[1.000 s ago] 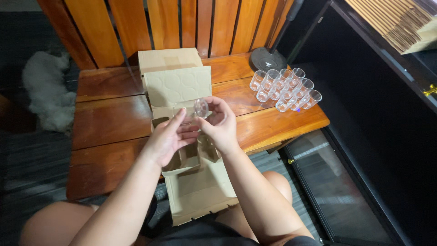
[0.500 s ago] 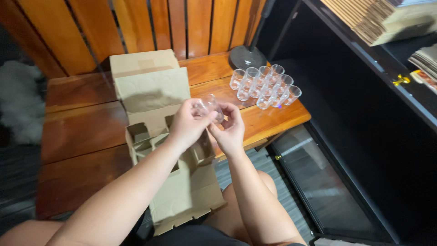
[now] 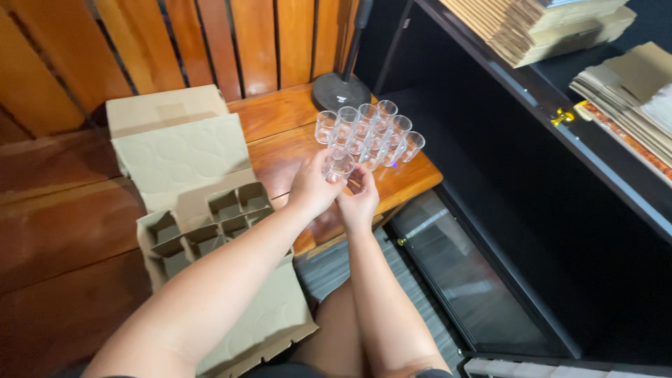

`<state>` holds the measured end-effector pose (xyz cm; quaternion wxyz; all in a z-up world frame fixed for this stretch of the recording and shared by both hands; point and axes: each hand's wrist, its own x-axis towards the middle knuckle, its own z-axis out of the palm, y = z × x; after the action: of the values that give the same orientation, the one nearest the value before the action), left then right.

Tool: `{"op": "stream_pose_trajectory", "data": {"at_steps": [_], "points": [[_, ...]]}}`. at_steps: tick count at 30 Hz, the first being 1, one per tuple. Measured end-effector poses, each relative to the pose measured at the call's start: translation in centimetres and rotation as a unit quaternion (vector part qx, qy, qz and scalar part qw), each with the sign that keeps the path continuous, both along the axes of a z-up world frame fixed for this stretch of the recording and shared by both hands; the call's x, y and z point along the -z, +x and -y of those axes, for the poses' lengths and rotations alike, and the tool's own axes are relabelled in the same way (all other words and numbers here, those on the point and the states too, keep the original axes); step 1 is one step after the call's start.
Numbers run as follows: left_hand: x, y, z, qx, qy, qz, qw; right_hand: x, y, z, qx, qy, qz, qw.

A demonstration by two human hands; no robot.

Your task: The person opens a cardboard box containing small clear glasses. They remove each glass one by one and place them on a wooden bench next to the box. The task ends with the box empty and the glasses arranged on the bench.

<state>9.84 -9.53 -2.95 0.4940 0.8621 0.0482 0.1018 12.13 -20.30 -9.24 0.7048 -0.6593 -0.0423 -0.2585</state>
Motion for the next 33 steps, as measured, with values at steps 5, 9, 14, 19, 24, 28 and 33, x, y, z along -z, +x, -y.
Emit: {"op": "stream_pose_trajectory", "data": {"at_steps": [5,9,14,19,24,28,33], "points": [[3.6,3.7,1.6,0.002,-0.04,-0.034,0.999,0.2,1.5,1.6,0.039,-0.006,-0.009,0.999],[4.3,5.6,2.6,0.012,-0.064,-0.095,0.993,2.6,4.0,2.5,0.039,0.009,-0.056,0.998],[4.9,6.7,3.2,0.013,-0.108,-0.116,0.987,2.7,4.8,2.8,0.05,0.0,-0.089,0.995],[5.6,7.5,3.1,0.023,-0.138,-0.115,0.984,2.2,4.5,2.7,0.056,0.011,-0.101,0.993],[5.2,7.5,2.9,0.024,-0.147,-0.108,0.983,2.3,4.4,2.5,0.068,-0.021,-0.117,0.991],[5.1,7.7,2.9,0.02,-0.123,-0.117,0.985,3.2,5.1,2.7,0.075,-0.041,-0.124,0.989],[4.2,7.3,3.2,0.016,-0.118,-0.126,0.985,2.3,4.6,2.4,0.075,-0.059,-0.137,0.986]]}}
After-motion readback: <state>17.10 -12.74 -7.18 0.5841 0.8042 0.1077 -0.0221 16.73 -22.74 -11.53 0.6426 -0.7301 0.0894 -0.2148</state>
